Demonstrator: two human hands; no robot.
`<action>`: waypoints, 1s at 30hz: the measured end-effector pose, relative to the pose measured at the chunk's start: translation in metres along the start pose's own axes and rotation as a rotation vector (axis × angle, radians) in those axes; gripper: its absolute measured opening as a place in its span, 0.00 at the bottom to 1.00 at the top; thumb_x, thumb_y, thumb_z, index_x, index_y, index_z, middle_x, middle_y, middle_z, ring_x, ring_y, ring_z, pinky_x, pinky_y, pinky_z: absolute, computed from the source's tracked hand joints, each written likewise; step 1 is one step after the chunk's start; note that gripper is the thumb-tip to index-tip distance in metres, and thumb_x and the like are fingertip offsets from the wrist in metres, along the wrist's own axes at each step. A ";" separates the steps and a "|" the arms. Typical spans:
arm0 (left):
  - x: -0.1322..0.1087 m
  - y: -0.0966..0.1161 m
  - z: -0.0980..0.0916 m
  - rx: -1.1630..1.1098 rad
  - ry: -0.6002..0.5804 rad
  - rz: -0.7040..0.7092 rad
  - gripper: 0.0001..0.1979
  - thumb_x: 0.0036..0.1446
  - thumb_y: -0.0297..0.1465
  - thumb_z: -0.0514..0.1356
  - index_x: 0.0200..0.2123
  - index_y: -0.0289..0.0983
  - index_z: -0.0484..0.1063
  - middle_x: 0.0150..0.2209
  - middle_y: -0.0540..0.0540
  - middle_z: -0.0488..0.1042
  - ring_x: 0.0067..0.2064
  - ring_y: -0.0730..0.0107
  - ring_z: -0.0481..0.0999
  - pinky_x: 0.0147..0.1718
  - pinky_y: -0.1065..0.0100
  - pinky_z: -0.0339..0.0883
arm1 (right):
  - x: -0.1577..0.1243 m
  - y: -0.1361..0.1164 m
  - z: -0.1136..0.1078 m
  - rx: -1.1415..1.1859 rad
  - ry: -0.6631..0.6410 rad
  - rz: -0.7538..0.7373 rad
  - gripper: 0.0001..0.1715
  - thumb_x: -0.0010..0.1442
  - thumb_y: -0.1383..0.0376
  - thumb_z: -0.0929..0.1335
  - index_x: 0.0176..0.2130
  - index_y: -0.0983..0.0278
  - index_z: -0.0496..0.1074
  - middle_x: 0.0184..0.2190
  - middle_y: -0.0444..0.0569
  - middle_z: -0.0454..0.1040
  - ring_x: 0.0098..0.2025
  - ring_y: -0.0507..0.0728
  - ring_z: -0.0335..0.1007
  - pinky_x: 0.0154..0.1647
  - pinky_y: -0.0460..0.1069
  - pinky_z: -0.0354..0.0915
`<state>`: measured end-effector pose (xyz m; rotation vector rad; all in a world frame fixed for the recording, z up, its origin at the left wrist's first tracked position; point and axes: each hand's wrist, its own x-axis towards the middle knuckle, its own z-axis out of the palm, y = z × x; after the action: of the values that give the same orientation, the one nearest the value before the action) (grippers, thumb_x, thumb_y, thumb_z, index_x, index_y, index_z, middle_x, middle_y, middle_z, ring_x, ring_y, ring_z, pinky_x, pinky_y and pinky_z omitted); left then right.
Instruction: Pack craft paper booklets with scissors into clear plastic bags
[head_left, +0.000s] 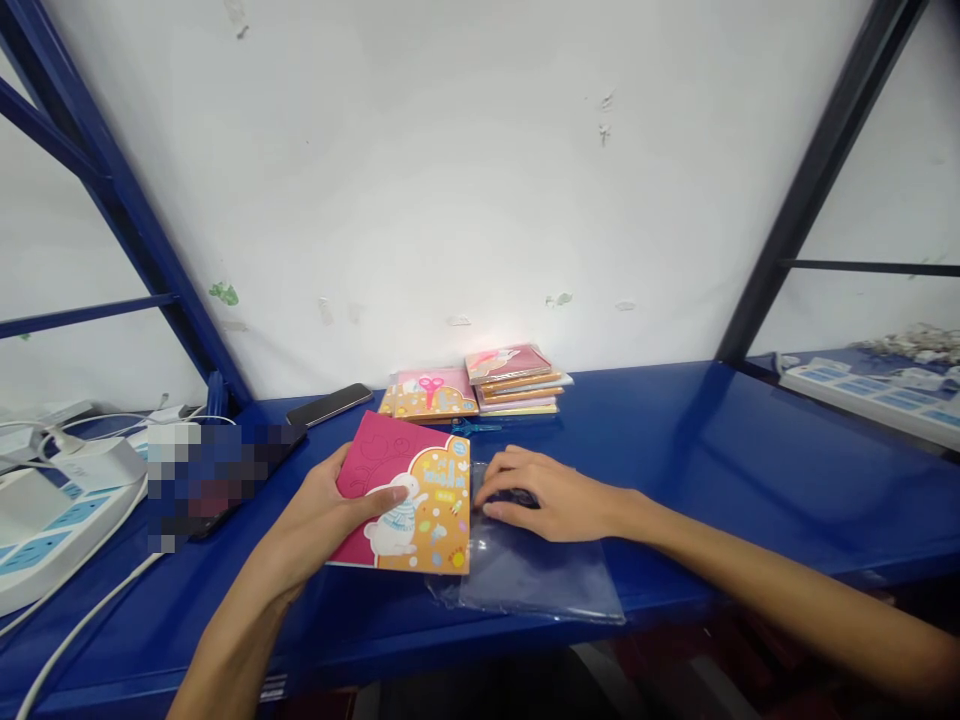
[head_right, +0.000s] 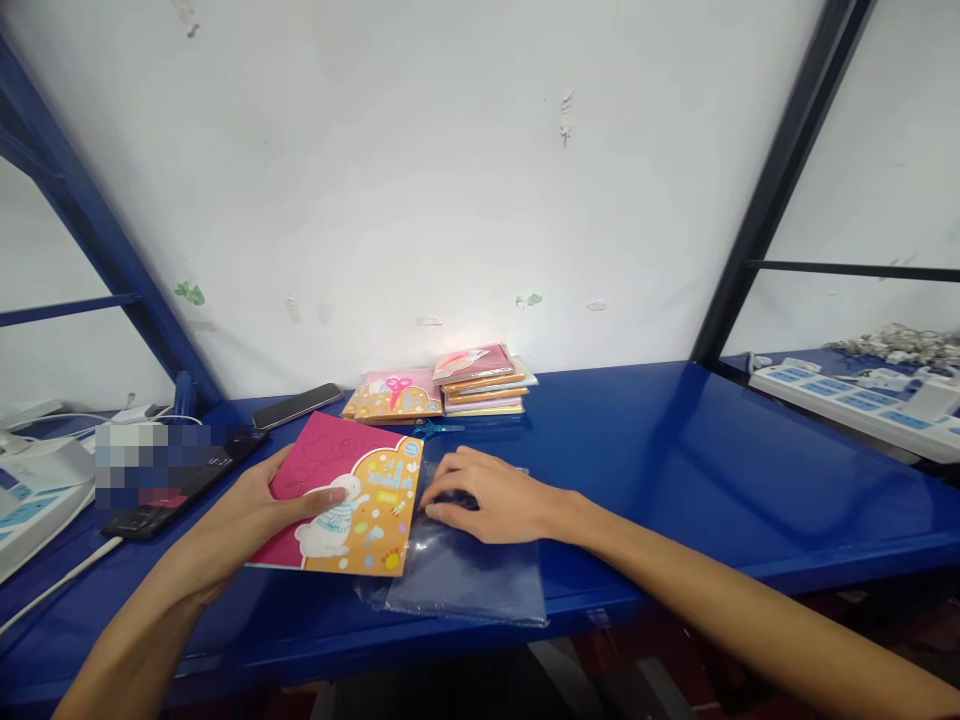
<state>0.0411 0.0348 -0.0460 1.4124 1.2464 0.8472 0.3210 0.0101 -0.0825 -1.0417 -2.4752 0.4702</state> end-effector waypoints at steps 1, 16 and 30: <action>0.000 0.000 0.000 0.001 -0.004 -0.004 0.27 0.47 0.38 0.74 0.49 0.37 0.72 0.41 0.37 0.85 0.36 0.51 0.86 0.32 0.60 0.80 | 0.000 0.001 0.001 -0.050 0.023 0.008 0.19 0.71 0.57 0.64 0.54 0.59 0.77 0.52 0.52 0.77 0.56 0.61 0.69 0.60 0.58 0.61; 0.008 -0.006 -0.007 0.048 -0.052 -0.090 0.29 0.48 0.38 0.74 0.51 0.37 0.71 0.43 0.40 0.85 0.38 0.53 0.85 0.35 0.61 0.80 | 0.015 0.029 0.005 -0.208 -0.014 0.009 0.26 0.72 0.55 0.63 0.64 0.59 0.68 0.63 0.55 0.68 0.64 0.63 0.62 0.66 0.61 0.56; 0.007 -0.007 -0.007 -0.032 -0.105 -0.086 0.29 0.44 0.34 0.75 0.50 0.38 0.74 0.42 0.41 0.85 0.33 0.56 0.85 0.30 0.64 0.79 | 0.031 0.047 0.003 0.179 0.107 0.001 0.12 0.69 0.57 0.68 0.44 0.61 0.77 0.43 0.47 0.80 0.44 0.56 0.75 0.47 0.50 0.66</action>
<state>0.0344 0.0423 -0.0523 1.3505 1.2002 0.7220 0.3277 0.0634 -0.0995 -0.9704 -2.2919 0.6083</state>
